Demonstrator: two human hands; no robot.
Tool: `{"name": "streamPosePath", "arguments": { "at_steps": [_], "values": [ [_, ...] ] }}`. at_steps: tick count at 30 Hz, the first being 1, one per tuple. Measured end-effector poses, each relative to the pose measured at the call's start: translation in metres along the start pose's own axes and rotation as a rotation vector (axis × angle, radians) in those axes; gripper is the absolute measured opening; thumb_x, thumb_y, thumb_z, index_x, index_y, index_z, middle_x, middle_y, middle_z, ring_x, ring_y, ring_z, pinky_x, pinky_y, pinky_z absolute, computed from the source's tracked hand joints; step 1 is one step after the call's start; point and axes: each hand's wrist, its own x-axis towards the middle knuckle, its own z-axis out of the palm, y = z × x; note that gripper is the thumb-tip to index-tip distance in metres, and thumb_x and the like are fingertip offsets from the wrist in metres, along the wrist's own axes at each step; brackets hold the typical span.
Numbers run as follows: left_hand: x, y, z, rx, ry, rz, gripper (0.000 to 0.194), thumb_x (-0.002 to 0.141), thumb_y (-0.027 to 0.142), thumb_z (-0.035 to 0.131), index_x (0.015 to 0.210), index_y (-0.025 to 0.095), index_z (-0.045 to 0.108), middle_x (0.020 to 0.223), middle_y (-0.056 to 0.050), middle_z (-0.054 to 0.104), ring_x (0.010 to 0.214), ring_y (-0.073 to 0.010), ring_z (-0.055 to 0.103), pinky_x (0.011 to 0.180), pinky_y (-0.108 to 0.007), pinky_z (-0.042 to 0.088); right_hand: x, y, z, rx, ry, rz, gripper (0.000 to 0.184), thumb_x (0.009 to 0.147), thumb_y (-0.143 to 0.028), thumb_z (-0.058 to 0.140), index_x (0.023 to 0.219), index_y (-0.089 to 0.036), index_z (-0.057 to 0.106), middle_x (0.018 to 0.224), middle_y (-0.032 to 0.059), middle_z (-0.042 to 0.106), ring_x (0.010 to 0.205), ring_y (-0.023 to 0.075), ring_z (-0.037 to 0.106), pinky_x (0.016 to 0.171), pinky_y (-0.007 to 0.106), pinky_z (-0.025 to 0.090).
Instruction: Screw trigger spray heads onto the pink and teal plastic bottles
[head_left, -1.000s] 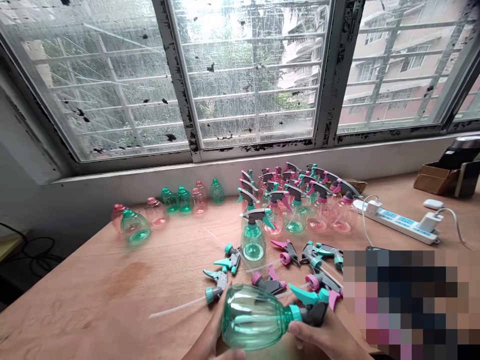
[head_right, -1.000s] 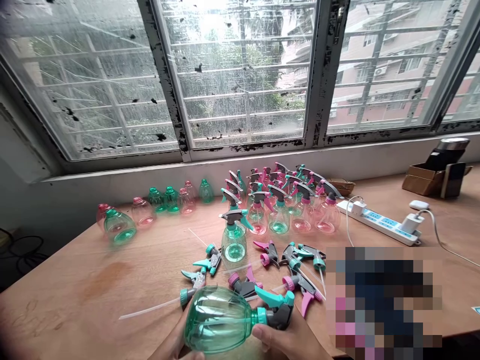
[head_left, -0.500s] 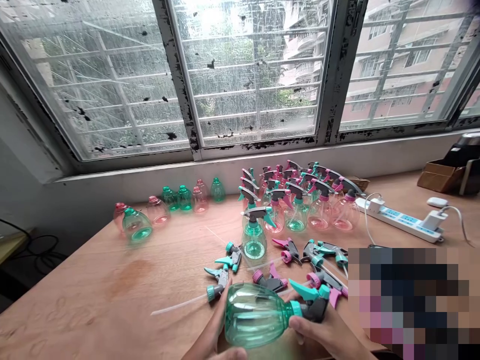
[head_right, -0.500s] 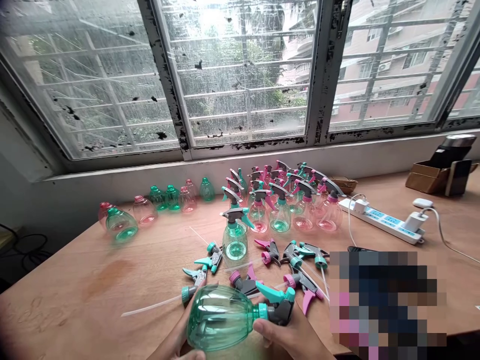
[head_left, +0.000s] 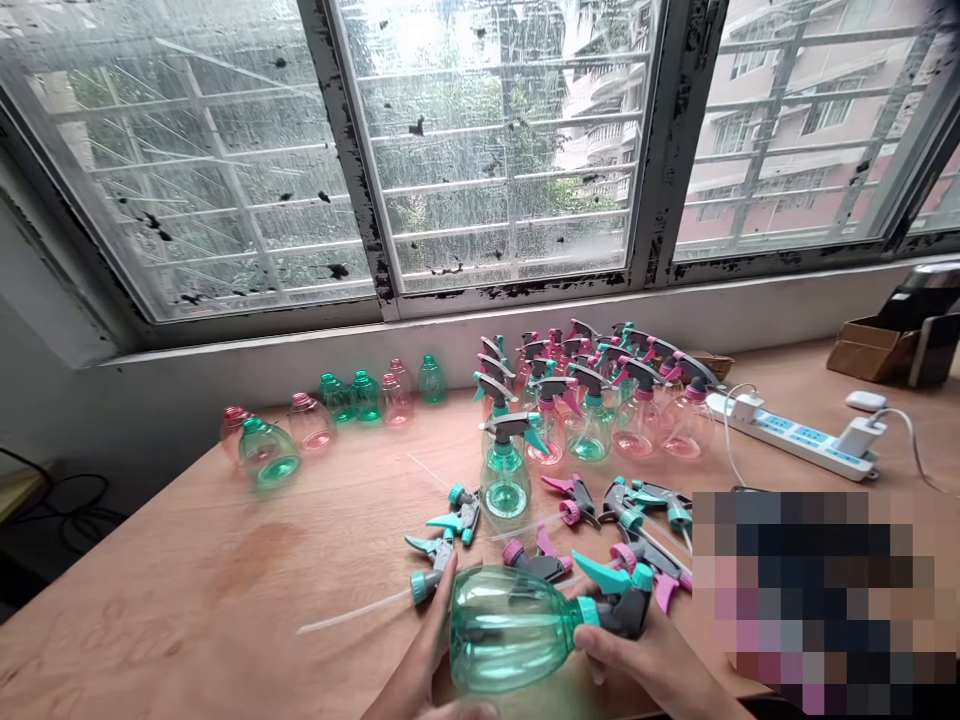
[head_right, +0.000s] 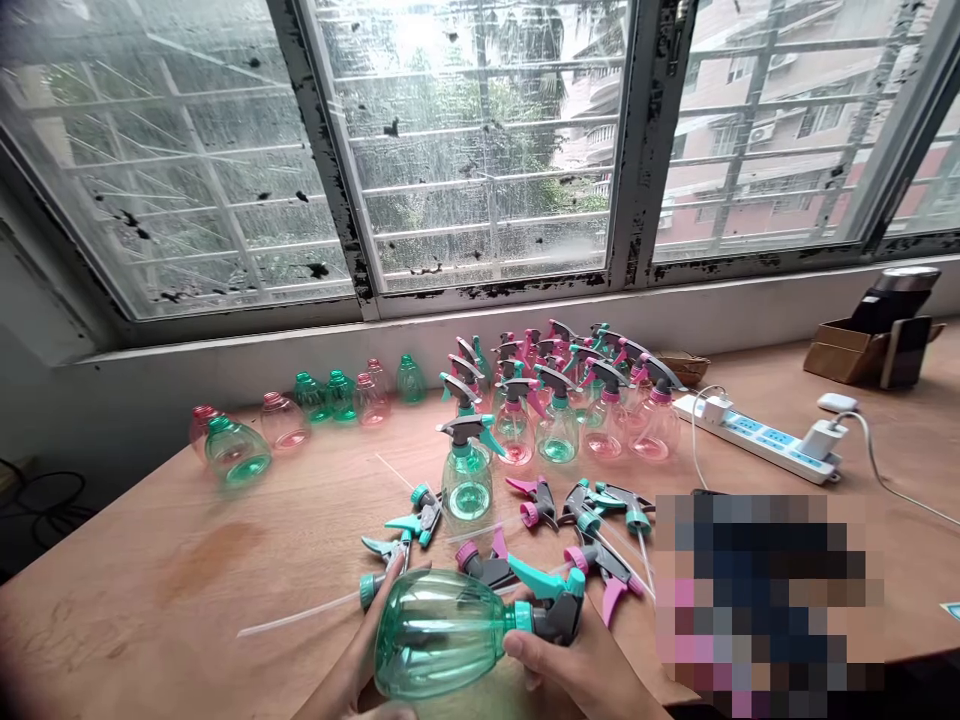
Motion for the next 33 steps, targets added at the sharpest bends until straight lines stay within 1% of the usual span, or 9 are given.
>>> {"name": "streamPosePath", "arguments": {
  "at_steps": [4,8,11,14,18,22,27,30,33],
  "values": [
    [-0.001,0.000,-0.005,0.121,0.047,0.032,0.102,0.094,0.044,0.081,0.175,0.039,0.019,0.188,-0.001,0.009,0.172,-0.0375,0.002,0.139,-0.051,0.006,0.002,0.001,-0.001,-0.013,-0.014,-0.003,0.058,0.070,-0.069,0.096,0.080,-0.018,0.069,0.062,-0.0013,0.065,0.059,0.0151,0.058,0.060,0.028,0.057],
    [0.000,0.004,0.001,0.120,0.059,0.007,0.102,0.097,0.038,0.079,0.175,0.041,0.012,0.187,-0.002,0.016,0.172,-0.0360,0.014,0.139,-0.053,0.011,0.002,-0.002,-0.002,-0.053,-0.004,-0.005,0.058,0.071,-0.071,0.094,0.075,-0.020,0.068,0.060,-0.0007,0.065,0.059,0.0166,0.060,0.060,0.030,0.059],
    [0.001,0.005,0.004,0.104,0.060,0.016,0.102,0.099,0.038,0.077,0.175,0.044,0.008,0.186,-0.001,0.021,0.172,-0.0340,0.015,0.139,-0.053,0.011,0.002,-0.002,-0.003,-0.072,-0.013,-0.007,0.060,0.071,-0.073,0.092,0.066,-0.020,0.065,0.060,0.0003,0.064,0.060,0.0173,0.062,0.061,0.030,0.060],
    [0.001,0.004,0.001,0.061,0.029,0.038,0.110,0.094,0.044,0.082,0.174,0.044,0.006,0.186,-0.002,0.020,0.171,-0.0365,0.014,0.138,-0.054,0.010,0.003,0.005,-0.003,-0.051,0.019,-0.005,0.059,0.069,-0.072,0.094,0.079,-0.019,0.071,0.060,-0.0010,0.065,0.060,0.0173,0.062,0.061,0.030,0.059],
    [0.000,-0.002,-0.005,-0.030,0.003,0.071,0.108,0.088,0.061,0.081,0.173,0.045,0.017,0.187,-0.004,0.015,0.171,-0.0417,0.014,0.137,-0.055,0.017,0.006,0.017,-0.004,-0.041,0.034,0.013,0.068,0.060,-0.075,0.096,0.090,-0.017,0.074,0.058,-0.0018,0.065,0.054,0.0164,0.060,0.057,0.030,0.056],
    [0.001,-0.010,-0.007,0.017,0.057,0.080,0.107,0.086,0.056,0.085,0.173,0.039,0.026,0.187,-0.009,0.013,0.171,-0.0432,0.011,0.135,-0.060,0.020,0.005,0.014,-0.003,-0.006,0.034,-0.008,0.065,0.066,-0.071,0.097,0.095,-0.017,0.076,0.059,-0.0017,0.066,0.056,0.0155,0.059,0.060,0.029,0.053],
    [0.003,-0.018,-0.004,-0.001,0.078,0.114,0.102,0.089,0.049,0.085,0.172,0.044,0.026,0.187,-0.005,0.014,0.170,-0.0429,0.016,0.132,-0.062,0.027,0.001,-0.001,0.000,-0.046,0.004,-0.003,0.061,0.070,-0.074,0.092,0.064,-0.020,0.065,0.059,0.0008,0.064,0.060,0.0177,0.061,0.062,0.029,0.055],
    [0.002,-0.016,-0.002,0.061,0.086,0.101,0.098,0.095,0.042,0.080,0.173,0.044,0.021,0.188,-0.002,0.010,0.171,-0.0401,0.016,0.135,-0.059,0.022,0.001,-0.002,0.000,-0.035,0.009,-0.004,0.060,0.071,-0.074,0.091,0.073,-0.020,0.067,0.058,-0.0004,0.064,0.058,0.0174,0.061,0.060,0.028,0.055],
    [0.001,-0.009,-0.001,0.158,0.096,0.083,0.101,0.097,0.045,0.077,0.175,0.039,0.014,0.187,-0.005,0.015,0.172,-0.0383,0.014,0.137,-0.057,0.009,0.002,0.000,0.000,-0.019,0.010,-0.007,0.059,0.073,-0.073,0.091,0.084,-0.020,0.069,0.059,-0.0011,0.066,0.056,0.0173,0.062,0.058,0.028,0.054]
  ]
}}
